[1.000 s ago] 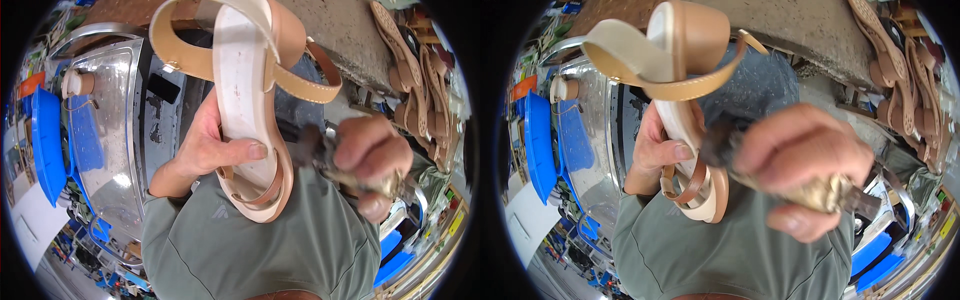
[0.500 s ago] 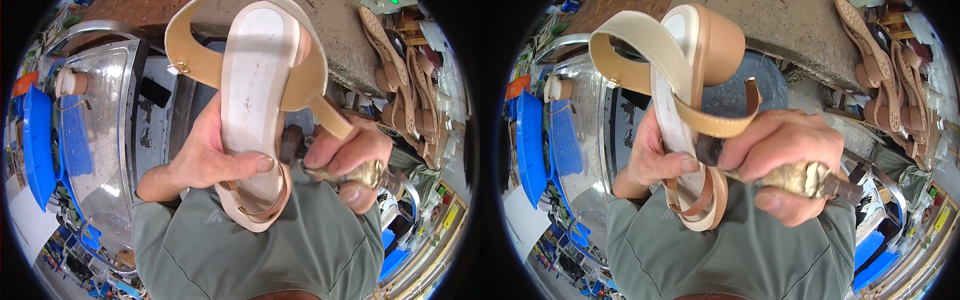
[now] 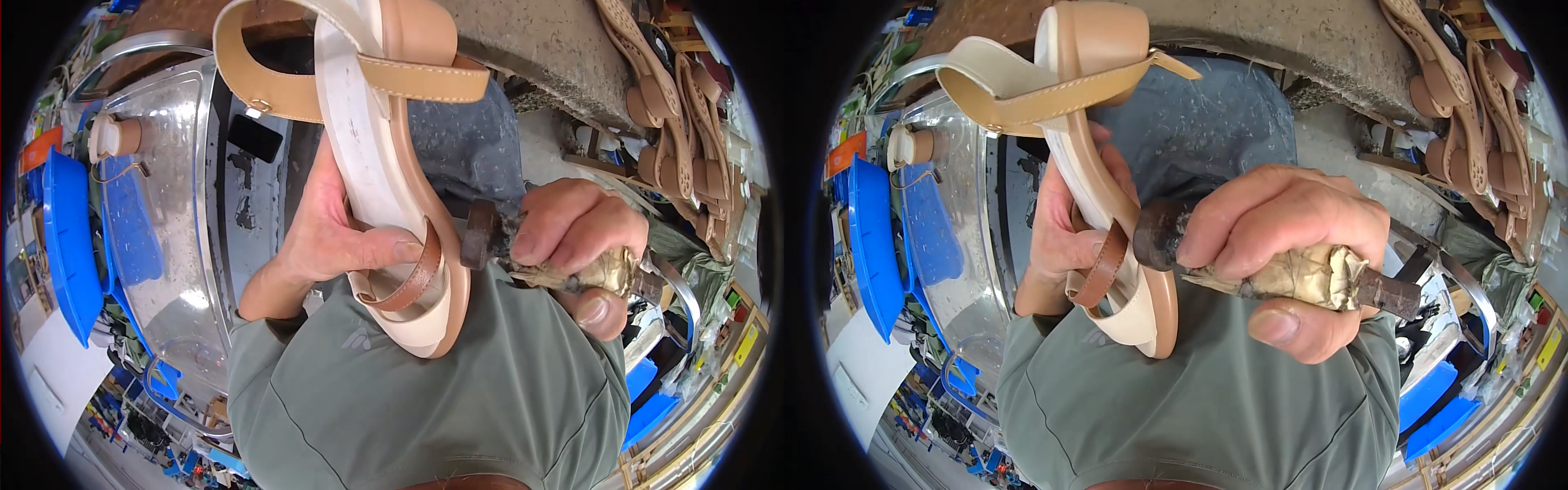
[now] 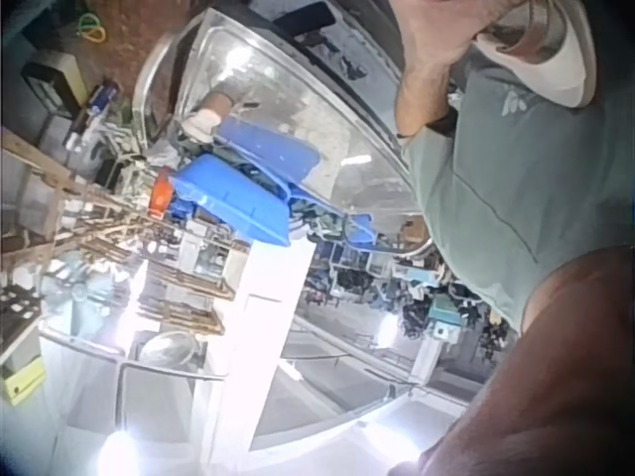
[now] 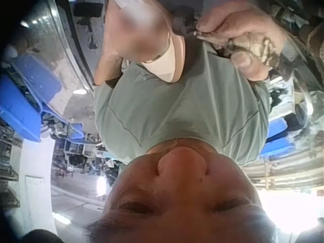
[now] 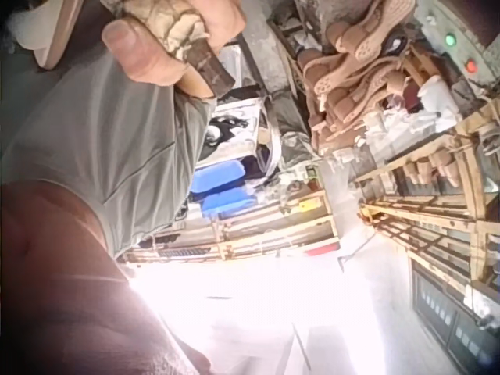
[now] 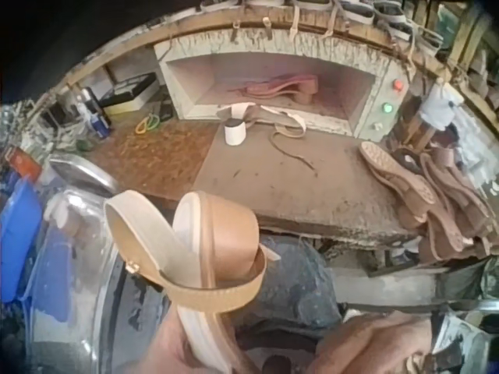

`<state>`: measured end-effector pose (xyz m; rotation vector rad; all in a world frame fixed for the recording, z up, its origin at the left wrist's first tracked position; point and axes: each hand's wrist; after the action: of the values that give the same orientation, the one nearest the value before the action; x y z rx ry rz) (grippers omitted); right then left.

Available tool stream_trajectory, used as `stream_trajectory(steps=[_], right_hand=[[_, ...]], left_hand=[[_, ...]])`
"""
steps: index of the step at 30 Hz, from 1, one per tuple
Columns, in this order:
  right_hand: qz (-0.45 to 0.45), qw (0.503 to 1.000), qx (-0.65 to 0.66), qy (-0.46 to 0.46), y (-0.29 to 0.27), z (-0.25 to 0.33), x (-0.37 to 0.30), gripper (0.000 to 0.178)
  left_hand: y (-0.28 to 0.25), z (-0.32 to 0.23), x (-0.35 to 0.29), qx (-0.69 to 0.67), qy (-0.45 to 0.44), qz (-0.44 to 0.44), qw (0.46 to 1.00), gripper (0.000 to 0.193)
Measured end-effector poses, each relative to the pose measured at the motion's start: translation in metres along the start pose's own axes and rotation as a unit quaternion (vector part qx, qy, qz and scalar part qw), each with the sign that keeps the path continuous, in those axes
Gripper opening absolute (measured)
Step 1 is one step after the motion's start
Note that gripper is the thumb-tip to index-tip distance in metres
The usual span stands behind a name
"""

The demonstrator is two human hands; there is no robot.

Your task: The person assembles beige sandals by attaching straps to the sole using a hammer and a small metal tool. They repeatedly pick up sandals, position the straps, and tap them into place, then place the finished units on a nearby shelf.

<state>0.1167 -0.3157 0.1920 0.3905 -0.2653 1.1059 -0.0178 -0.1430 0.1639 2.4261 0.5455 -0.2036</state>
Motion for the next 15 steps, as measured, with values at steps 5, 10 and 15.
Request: stream_trajectory(steps=[5,10,15], right_hand=[[0.030,0.998,-0.046,-0.026,-0.004,-0.001,0.000,0.029],[0.063,0.989,-0.088,-0.103,-0.002,0.005,0.008,0.024],[0.078,0.973,-0.128,-0.177,0.009,-0.001,0.005,0.020]], left_hand=[[0.003,0.000,-0.002,0.020,0.048,-0.019,0.998,0.098],[-0.007,-0.006,-0.004,0.059,0.056,0.089,0.993,0.099],[-0.002,-0.008,-0.007,0.070,0.096,0.082,0.990,0.095]])
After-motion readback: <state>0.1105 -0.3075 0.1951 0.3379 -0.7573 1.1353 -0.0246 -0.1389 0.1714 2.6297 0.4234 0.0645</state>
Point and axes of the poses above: each hand's wrist, its own x-axis towards the middle knuckle, its own y-axis out of the palm, z = x × y, and after that the axes turned 4 degrees about -x, right-handed
